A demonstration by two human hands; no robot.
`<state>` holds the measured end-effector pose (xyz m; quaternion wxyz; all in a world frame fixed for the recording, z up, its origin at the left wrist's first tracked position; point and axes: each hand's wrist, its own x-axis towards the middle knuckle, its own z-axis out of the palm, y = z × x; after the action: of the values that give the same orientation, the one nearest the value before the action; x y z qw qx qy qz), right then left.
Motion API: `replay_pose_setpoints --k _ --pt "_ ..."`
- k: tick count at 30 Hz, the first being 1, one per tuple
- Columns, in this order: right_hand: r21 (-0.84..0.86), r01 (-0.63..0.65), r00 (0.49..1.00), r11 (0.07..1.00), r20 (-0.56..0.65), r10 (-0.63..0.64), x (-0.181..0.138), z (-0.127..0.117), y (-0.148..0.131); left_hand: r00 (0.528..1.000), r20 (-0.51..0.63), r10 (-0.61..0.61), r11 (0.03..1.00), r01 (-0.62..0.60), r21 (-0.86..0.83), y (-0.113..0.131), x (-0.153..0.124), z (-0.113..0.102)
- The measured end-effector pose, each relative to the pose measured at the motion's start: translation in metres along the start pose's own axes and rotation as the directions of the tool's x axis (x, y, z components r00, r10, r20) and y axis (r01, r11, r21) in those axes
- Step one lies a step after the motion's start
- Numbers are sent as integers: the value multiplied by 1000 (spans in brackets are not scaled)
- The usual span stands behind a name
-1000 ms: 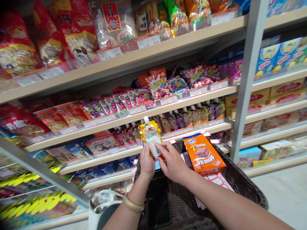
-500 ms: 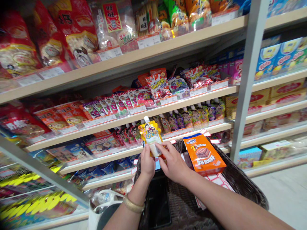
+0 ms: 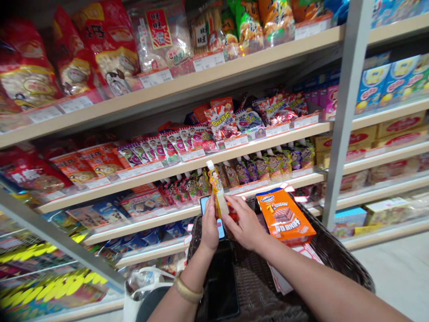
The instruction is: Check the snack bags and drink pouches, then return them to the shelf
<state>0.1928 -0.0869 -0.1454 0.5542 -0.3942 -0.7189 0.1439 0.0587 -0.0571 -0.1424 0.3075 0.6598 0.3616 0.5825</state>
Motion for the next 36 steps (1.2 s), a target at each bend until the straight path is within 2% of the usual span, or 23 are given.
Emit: replay_pose_setpoints --k 3,7,10,14,21,28,36 --pt "25 -7 1000 1000 -24 8 1 0 4 998 50 45 997 -48 62 0 0 0" --pt "56 -80 994 995 -69 84 3 1 7 994 92 54 994 -62 86 1 -1 2" --pt "93 -120 989 988 -78 127 5 1 9 997 52 51 995 -55 89 1 -2 5" --pt "112 -111 988 987 -96 122 6 0 10 1000 -16 -1 993 3 117 -1 -2 7" --pt "68 -103 986 992 -125 111 7 0 6 999 -44 19 998 -16 62 -5 -3 9" --pt "-47 -62 978 997 -202 52 6 -4 6 998 -57 -17 998 20 66 -4 -5 11" --pt "-92 90 942 992 -317 -114 6 -5 -4 998 -58 -8 997 12 80 -7 -6 11"
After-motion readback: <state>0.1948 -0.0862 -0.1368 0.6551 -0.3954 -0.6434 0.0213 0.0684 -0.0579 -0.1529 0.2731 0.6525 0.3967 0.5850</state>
